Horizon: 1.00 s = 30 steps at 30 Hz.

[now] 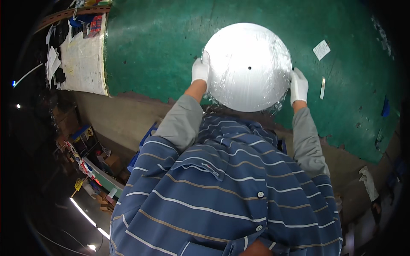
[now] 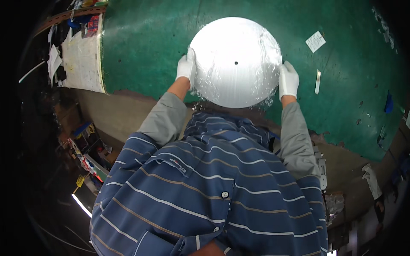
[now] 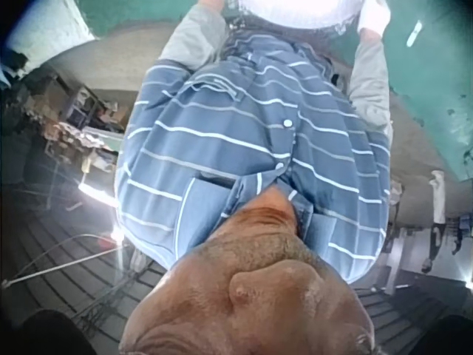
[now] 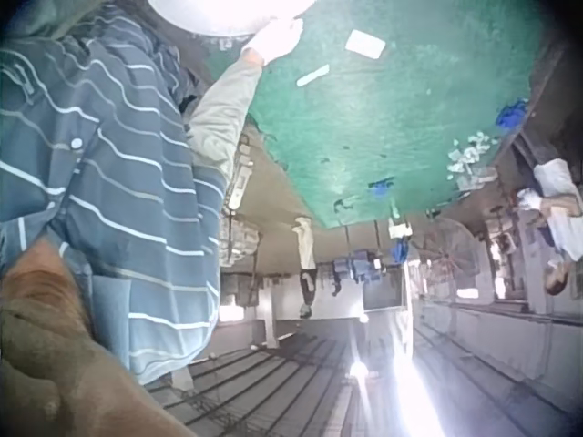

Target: Wrapping circular metal plates in plastic film and attaching labels.

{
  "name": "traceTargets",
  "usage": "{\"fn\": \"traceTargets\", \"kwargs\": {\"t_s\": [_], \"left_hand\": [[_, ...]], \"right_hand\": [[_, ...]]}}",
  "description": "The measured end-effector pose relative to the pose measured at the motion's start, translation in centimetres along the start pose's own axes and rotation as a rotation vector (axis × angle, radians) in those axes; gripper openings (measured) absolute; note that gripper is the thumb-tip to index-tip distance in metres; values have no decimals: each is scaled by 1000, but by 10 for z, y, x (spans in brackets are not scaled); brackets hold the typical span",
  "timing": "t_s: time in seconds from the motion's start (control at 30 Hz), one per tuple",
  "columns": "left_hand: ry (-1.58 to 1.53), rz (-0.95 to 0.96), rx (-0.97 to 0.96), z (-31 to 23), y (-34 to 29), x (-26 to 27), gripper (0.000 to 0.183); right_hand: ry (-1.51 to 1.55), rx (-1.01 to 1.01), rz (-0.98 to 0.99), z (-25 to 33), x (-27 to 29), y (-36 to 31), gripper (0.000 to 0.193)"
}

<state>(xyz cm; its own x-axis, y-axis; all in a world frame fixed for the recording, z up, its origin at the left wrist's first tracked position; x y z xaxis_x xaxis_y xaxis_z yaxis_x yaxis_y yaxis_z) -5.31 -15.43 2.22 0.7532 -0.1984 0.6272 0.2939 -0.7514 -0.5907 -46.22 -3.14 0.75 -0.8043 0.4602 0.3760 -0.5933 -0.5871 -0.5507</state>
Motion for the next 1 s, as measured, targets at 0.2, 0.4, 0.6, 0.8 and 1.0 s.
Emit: {"fn": "traceTargets", "kwargs": {"t_s": [0.2, 0.4, 0.6, 0.8, 1.0], "left_hand": [[-41, 133, 29, -13, -4, 13, 73], [-29, 196, 3, -10, -24, 26, 71], [-57, 231, 11, 24, -90, 58, 67], [-132, 373, 20, 50, -110, 68, 59], [-385, 544, -64, -8, -153, 108, 50]], "right_hand": [[61, -345, 254, -32, 22, -41, 61], [481, -275, 271, -63, -17, -107, 44], [315, -268, 193, -62, 17, -210, 35], [245, -123, 86, -44, 36, -256, 37], [280, 123, -66, 51, 68, -295, 47]]}}
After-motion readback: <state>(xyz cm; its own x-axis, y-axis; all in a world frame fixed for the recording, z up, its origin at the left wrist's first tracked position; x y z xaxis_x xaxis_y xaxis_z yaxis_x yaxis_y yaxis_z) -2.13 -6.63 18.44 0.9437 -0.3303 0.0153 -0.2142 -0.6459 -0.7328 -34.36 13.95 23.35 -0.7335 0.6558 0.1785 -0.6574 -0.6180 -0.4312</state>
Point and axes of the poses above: each hand's wrist, its own y-axis towards the middle knuckle, its own x-axis out of the back of the hand, z = x × y, the point moved 8 cm from there along y, towards the middle knuckle
